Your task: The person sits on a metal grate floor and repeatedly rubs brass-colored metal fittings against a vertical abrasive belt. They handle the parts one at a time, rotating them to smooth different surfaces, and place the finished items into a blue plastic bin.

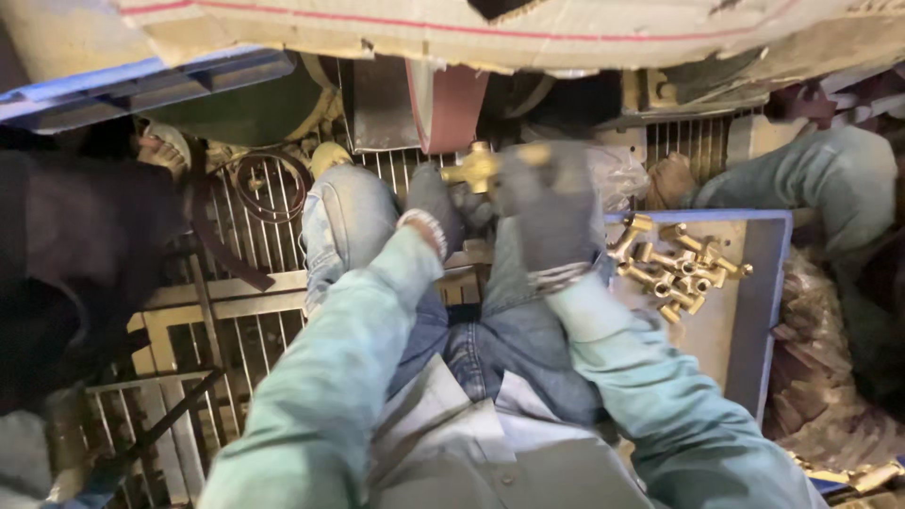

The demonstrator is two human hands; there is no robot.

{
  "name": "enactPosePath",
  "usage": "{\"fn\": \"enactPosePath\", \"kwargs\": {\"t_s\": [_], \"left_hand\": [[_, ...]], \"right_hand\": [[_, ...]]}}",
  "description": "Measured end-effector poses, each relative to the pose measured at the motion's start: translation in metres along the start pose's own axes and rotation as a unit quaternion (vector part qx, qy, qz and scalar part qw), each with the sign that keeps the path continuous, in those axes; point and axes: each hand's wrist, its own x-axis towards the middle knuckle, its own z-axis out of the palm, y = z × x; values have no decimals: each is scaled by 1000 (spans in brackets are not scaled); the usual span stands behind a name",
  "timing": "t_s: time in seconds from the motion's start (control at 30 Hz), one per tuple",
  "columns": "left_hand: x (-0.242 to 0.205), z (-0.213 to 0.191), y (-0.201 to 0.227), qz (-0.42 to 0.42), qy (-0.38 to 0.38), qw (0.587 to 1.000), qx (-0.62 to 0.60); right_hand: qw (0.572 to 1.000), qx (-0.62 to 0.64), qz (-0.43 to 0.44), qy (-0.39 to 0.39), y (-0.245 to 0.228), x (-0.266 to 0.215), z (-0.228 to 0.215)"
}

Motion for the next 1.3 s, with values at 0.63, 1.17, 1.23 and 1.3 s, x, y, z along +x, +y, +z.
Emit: {"fn": "enactPosePath", "kwargs": {"t_s": [0.63, 1.17, 1.23, 1.3], "left_hand": [[-143, -13, 92, 192, -44, 956, 216], [-160, 13, 59, 332, 19, 886, 322], [-156, 21, 50, 368, 38, 872, 320], [-152, 31, 40, 387, 61, 862, 322]], "right_hand": [[952, 200, 160, -166, 65, 17, 25], [874, -357, -162, -289, 116, 31, 54], [846, -427, -174, -268, 125, 33, 59], [899, -366, -67, -232, 136, 36, 65]]}}
